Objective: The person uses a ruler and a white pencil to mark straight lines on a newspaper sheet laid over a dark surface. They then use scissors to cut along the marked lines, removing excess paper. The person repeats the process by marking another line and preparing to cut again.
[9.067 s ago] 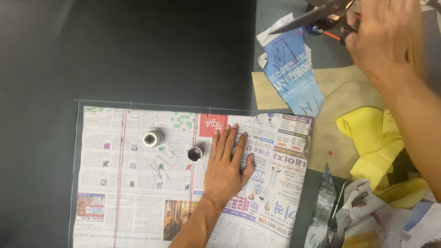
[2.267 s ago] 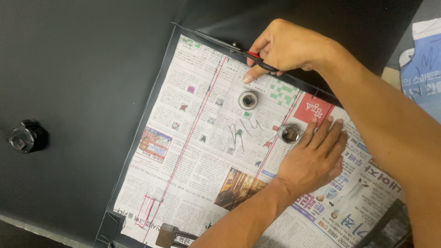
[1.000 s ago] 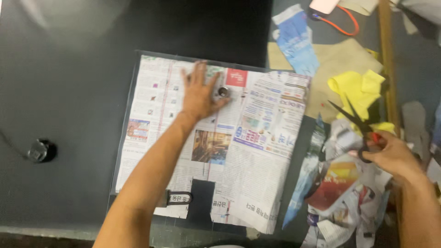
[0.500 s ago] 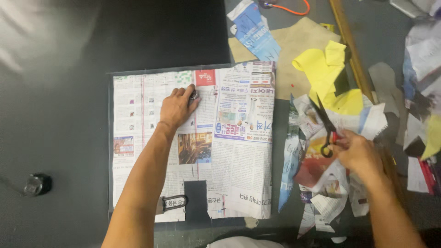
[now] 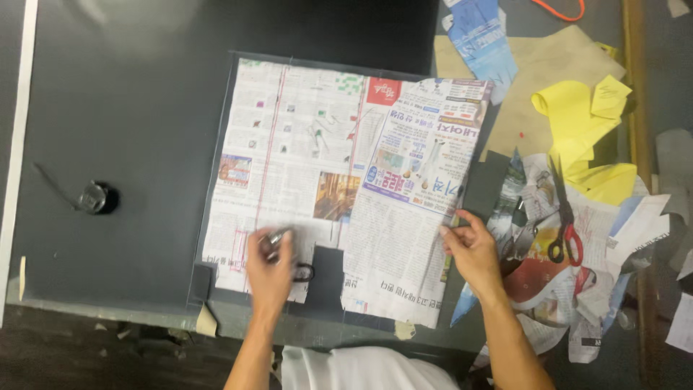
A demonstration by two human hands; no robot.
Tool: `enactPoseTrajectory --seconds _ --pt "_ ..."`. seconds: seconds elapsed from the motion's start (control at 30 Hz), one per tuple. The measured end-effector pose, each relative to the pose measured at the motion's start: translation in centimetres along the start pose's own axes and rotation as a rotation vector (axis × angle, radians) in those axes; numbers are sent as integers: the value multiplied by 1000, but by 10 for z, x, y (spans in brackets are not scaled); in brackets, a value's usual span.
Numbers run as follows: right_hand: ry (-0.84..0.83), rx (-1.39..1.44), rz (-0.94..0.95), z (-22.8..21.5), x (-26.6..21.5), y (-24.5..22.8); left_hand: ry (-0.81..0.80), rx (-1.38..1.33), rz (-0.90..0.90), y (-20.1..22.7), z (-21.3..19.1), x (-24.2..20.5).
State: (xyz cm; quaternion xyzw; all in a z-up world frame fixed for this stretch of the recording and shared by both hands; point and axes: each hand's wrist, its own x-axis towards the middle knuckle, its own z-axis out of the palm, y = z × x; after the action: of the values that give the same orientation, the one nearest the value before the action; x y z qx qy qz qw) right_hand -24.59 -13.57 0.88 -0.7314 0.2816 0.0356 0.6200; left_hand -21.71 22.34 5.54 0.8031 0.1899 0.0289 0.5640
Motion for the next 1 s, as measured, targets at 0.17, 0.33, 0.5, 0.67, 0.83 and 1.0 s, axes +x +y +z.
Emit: enactPoseTrajectory --seconds 0.17,0.33,0.5,0.67,0.83,1.0 --pt "274 -475 -413 -16 11 16 287 1 -172 -62 -93 -40" --pt "134 58 -160 -18 34 19 527 -98 -173 -96 -147 -46" --pt "79 -18 -88 -9 38 14 488 -72 -183 -93 -166 -35" --pt "41 -60 -262 8 19 -18 406 190 -1 -74 -172 5" --pt "340 -865 -991 57 -34 -69 346 398 102 -71 -187 49" --pt "-145 -620 -750 182 -88 -78 275 560 387 -76 -211 104"
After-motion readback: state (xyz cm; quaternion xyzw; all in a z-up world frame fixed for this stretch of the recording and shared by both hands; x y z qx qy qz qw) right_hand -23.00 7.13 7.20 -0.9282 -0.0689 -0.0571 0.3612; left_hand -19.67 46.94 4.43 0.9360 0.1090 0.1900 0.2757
